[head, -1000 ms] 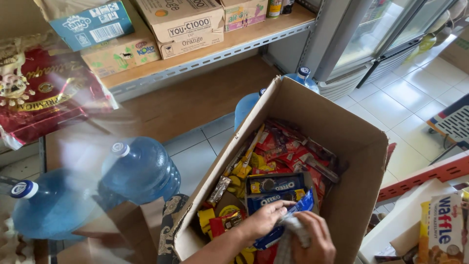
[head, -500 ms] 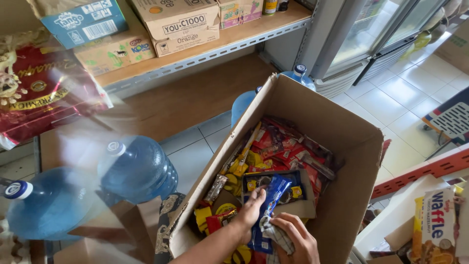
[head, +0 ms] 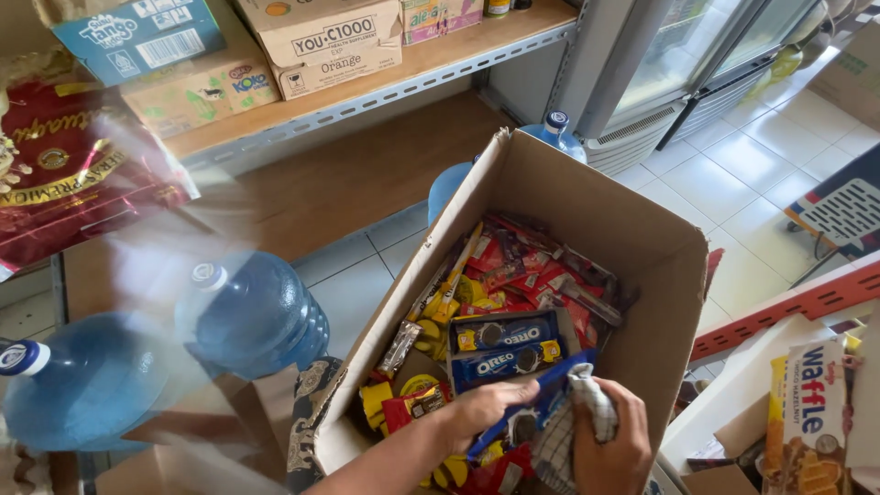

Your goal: Wiping down individual snack packages with a cloth and organizing them inside a cardboard box.

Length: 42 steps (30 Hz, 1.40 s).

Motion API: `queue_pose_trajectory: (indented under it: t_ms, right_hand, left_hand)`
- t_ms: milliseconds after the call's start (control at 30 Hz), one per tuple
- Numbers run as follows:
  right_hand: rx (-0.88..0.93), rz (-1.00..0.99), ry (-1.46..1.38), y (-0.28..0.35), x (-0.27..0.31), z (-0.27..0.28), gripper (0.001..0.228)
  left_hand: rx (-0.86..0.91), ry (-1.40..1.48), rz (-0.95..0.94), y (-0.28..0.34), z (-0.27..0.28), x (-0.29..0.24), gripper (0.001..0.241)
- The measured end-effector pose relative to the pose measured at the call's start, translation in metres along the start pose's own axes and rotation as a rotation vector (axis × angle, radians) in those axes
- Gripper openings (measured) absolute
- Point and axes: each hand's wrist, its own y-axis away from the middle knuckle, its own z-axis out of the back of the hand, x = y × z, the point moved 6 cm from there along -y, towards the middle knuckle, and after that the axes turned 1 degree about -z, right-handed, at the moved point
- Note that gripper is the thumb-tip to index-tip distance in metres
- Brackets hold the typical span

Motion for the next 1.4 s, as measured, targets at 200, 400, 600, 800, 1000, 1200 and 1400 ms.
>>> queue_pose_trajectory:
  t_ms: [200, 400, 600, 800, 1000, 1200, 1400]
  right_hand:
    - [0.394, 0.255, -0.192, 0.023, 0.028, -0.029, 0.049]
    - [0.406, 0.250, -0.110, 0.019, 0.038, -0.030, 0.053]
    - [-0.096, 0.008, -0.231, -0.001, -0.027, 0.019, 0.041]
    - [-0.365, -0.215, -0.636, 0.010, -0.081, 0.027, 0.035]
    - [-0.316, -0.171, -0.695, 0.007, -0.072, 0.022, 0.035]
    - [-0.251, -0.167, -0.719, 0.015, -0.072, 0.019, 0.035]
    - [-0.231, -0.066, -0.438, 0.010, -0.036, 0.023, 0.032]
  left_hand:
    - [-0.216, 0.135, -0.128, 0.009, 0.009, -0.028, 0.043]
    - [-0.260, 0.024, -0.129, -0.002, 0.030, -0.009, 0.048]
    - [-0.336, -0.610, -0.324, 0.001, 0.029, -0.055, 0.062]
    - [-0.265, -1.222, -0.248, -0.074, 0.051, -0.066, 0.070]
    - [-0.218, -1.250, -0.190, -0.155, 0.106, -0.003, 0.061]
    - [-0.285, -1.231, -0.293, -0.138, 0.108, 0.018, 0.066]
    - [-0.330, -1.199, -0.282, -0.111, 0.097, 0.012, 0.068]
